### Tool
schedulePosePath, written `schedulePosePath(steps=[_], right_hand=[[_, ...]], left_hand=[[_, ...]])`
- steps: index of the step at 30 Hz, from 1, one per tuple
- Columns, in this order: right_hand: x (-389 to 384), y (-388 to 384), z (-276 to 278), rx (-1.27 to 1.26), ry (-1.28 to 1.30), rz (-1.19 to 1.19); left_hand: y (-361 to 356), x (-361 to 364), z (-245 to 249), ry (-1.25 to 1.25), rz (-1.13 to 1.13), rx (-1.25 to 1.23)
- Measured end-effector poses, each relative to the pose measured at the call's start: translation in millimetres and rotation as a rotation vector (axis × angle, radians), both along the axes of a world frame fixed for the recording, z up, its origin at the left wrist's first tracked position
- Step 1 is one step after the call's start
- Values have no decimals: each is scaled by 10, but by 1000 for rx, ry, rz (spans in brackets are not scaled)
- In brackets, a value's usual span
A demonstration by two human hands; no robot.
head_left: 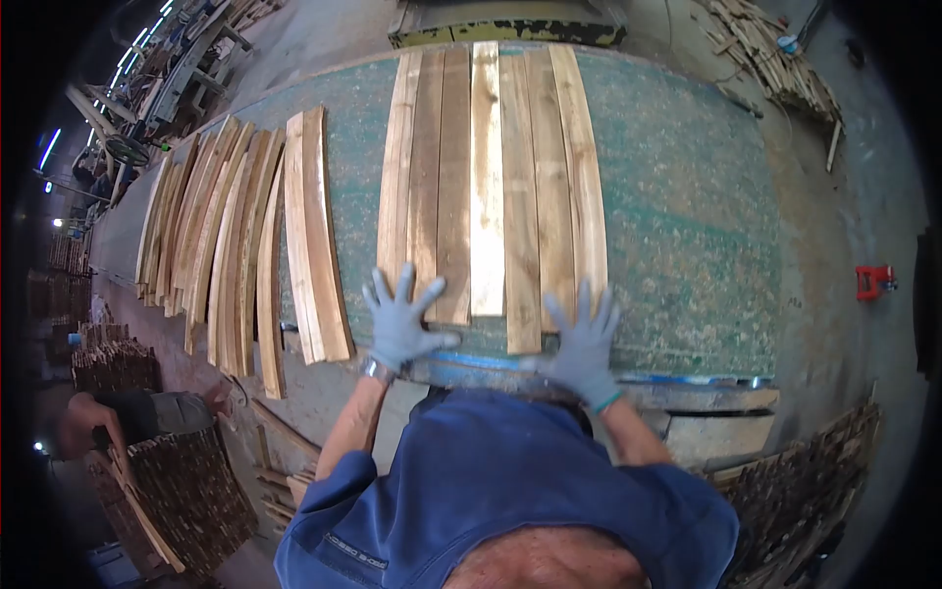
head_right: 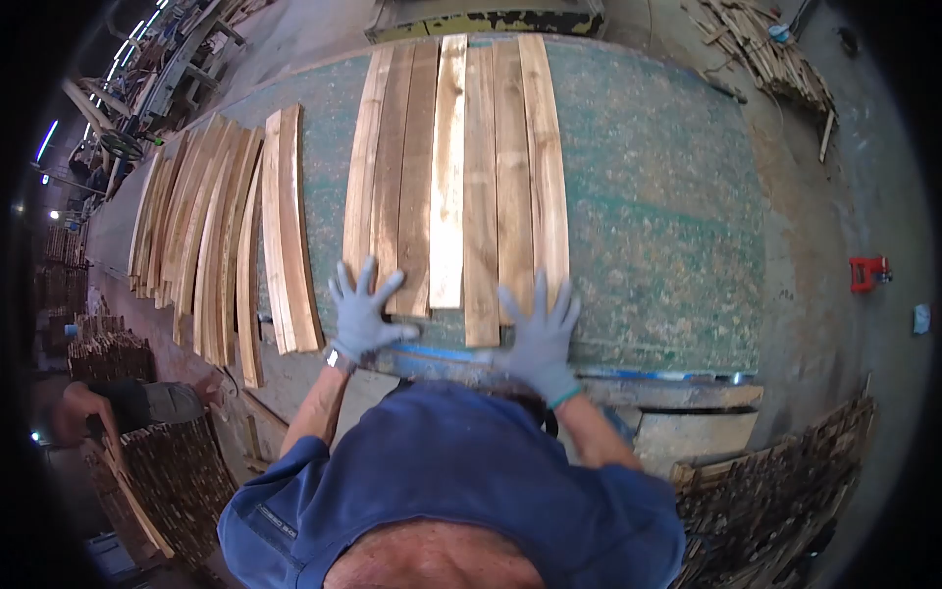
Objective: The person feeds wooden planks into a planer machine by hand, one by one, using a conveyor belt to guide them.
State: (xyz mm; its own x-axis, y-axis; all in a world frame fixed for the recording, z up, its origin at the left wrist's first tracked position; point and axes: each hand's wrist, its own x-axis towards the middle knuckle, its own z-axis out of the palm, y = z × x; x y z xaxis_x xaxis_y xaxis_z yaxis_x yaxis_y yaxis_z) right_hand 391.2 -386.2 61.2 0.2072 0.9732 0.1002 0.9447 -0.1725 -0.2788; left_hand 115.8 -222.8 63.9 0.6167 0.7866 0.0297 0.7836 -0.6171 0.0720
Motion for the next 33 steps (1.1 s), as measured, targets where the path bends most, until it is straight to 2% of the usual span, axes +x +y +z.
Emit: schedulePosePath(steps=[2, 5, 6, 8, 14, 19, 24, 27, 31, 33], right_hand=[[-83, -64, -205, -119, -2, -58], [-96, 82, -273, -45, 36, -113], [-61, 155, -318, 57, 4, -119], [46, 391, -383, 100, -39, -133], [314, 1115, -391, 154, -104, -96], [755, 1955, -269, 153, -169, -96], [1372, 3168, -132, 12, -188, -130], [1654, 3855, -54, -49, -207, -158], [1900, 4650, 41, -92, -241, -177], [2031, 4985, 9, -77, -307, -186]], left_hand=[[-22, 27, -104, -23, 14, 1], [102, 67, -205, -62, 15, 27], [163, 96, -220, -65, 5, 31], [320, 119, -361, -121, -35, 105], [986, 366, -336, -137, -57, 69], [1755, 877, -144, -124, -33, 93], [2894, 1520, -83, -108, 27, 88], [3557, 1824, 60, -41, 43, -29], [4360, 2141, -17, -65, 46, 8], [4675, 2290, -106, -87, 61, 122]])
